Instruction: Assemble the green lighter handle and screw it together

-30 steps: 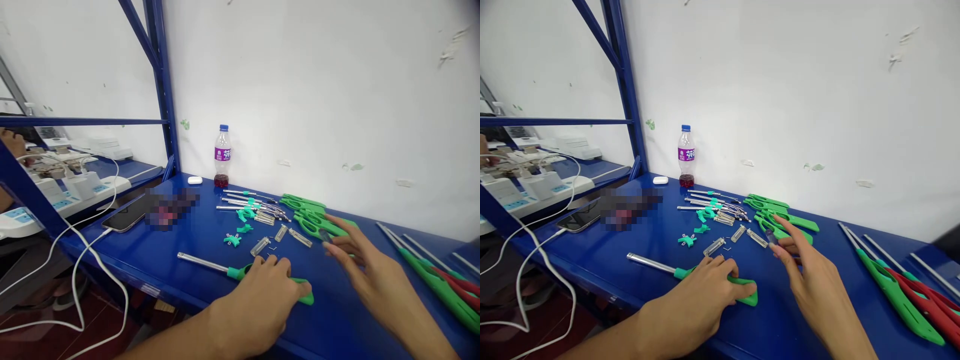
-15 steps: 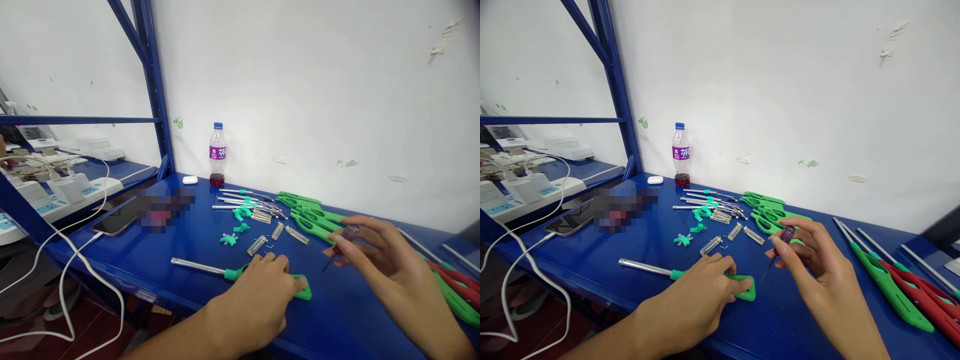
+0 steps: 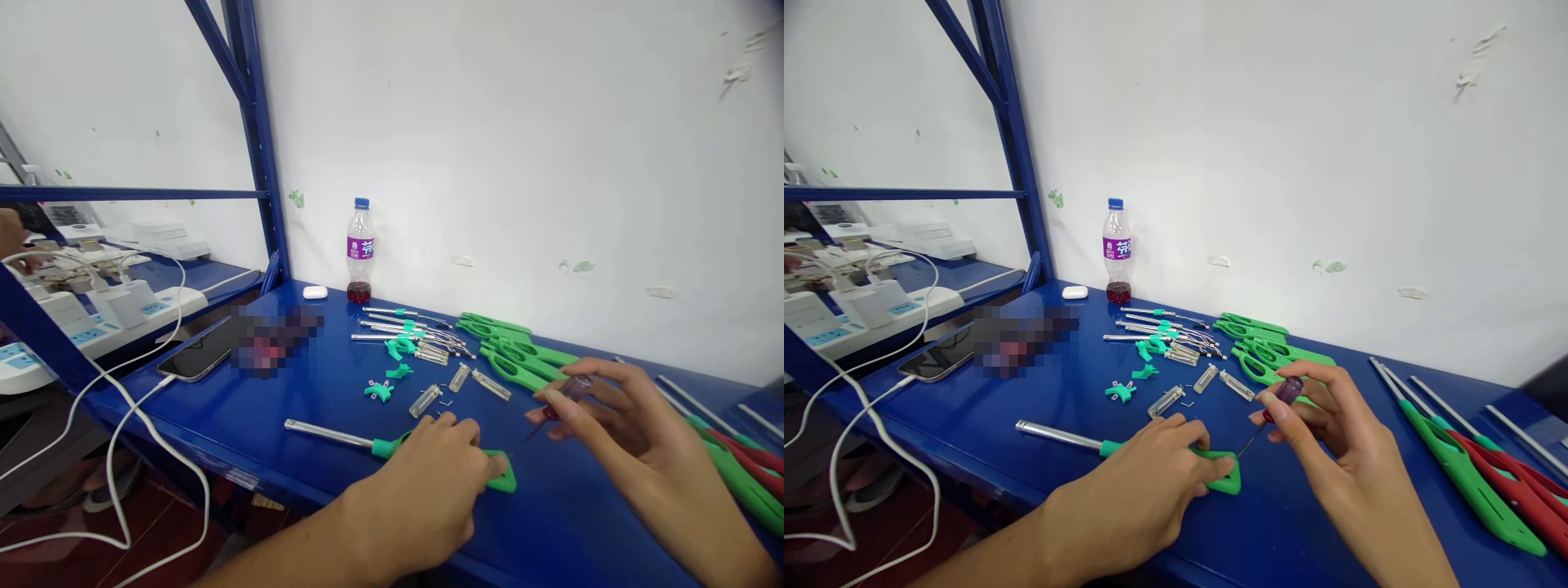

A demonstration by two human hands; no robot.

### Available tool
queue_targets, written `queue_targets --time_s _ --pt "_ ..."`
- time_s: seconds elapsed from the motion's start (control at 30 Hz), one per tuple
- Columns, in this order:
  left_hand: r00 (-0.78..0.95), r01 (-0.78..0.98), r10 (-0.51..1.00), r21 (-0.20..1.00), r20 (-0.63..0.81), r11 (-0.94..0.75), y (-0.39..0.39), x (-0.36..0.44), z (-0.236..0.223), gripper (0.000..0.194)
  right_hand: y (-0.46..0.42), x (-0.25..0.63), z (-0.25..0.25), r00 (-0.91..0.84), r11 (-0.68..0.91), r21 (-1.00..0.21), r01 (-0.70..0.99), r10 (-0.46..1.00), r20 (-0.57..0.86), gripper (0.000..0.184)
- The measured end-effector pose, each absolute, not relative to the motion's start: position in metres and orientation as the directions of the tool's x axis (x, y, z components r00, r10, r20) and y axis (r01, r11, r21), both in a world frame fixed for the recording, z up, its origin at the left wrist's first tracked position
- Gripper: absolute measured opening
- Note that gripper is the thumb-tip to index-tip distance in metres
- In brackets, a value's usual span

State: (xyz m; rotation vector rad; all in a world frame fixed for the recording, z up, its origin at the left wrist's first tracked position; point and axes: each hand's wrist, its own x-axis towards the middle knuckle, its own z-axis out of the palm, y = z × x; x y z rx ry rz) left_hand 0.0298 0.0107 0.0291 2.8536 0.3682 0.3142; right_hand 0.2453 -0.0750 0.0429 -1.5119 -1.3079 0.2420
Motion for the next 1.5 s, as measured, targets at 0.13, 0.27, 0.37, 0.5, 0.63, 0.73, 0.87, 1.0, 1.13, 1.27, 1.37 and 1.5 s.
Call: queue_targets --time_s 0.13,0.27,0.37,0.5,0.63,0.73,0.87,1.0,1.13,1.27,1.37,1.5 --pt "0.941 0.218 0.270 0.247 0.202 -0.944 0.0112 0.0303 0.0264 0.032 -0.0721 0.2430 0.0411 0.348 0.181 -0.786 0.591 0.821 0.452 0.036" --pt "0.941 0.217 0.268 0.239 0.207 -0.946 0.0112 0.0311 0.0255 0.032 -0.0711 0.2423 0.0388 0.337 0.180 -0.781 0.598 0.827 0.449 0.036" --pt "0.938 0.220 0.273 0.240 0.214 -0.945 0.0118 0.0316 0.0251 0.031 -0.0739 0.2433 0.0408 0.362 0.182 -0.775 0.605 0.805 0.471 0.038" --pt "0.941 0.200 0.257 0.252 0.220 -0.947 0.0132 0.0324 0.0235 0.030 -0.0761 0.2437 0.0435 0.371 0.167 -0.766 0.621 0.799 0.474 0.040" --pt "0.939 0.194 0.252 0.243 0.236 -0.950 0.0136 0.0331 0.0215 0.031 -0.0744 0.2417 0.0430 0.350 0.158 -0.769 0.619 0.821 0.451 0.037" --pt "0.937 0.193 0.251 0.240 0.243 -0.951 0.0131 0.0333 0.0205 0.031 -0.0738 0.2412 0.0430 0.335 0.165 -0.770 0.617 0.830 0.446 0.037" --pt "0.937 0.192 0.252 0.249 0.241 -0.949 0.0123 0.0333 0.0196 0.032 -0.0749 0.2423 0.0441 0.322 0.160 -0.764 0.625 0.838 0.440 0.037" --pt "0.939 0.190 0.251 0.252 0.237 -0.949 0.0129 0.0331 0.0195 0.033 -0.0767 0.2429 0.0437 0.332 0.136 -0.764 0.631 0.843 0.423 0.039" --pt "0.938 0.195 0.258 0.262 0.233 -0.945 0.0134 0.0332 0.0210 0.031 -0.0788 0.2437 0.0428 0.363 0.104 -0.769 0.631 0.836 0.412 0.041" --pt "0.936 0.205 0.268 0.264 0.228 -0.942 0.0130 0.0334 0.0228 0.031 -0.0783 0.2457 0.0416 0.374 0.097 -0.768 0.633 0.830 0.414 0.042" --pt "0.935 0.210 0.273 0.263 0.229 -0.942 0.0128 0.0334 0.0230 0.033 -0.0773 0.2469 0.0400 0.376 0.092 -0.771 0.630 0.833 0.407 0.044" --pt "0.937 0.203 0.265 0.261 0.227 -0.944 0.0131 0.0335 0.0224 0.034 -0.0779 0.2467 0.0390 0.388 0.102 -0.785 0.611 0.826 0.409 0.043"
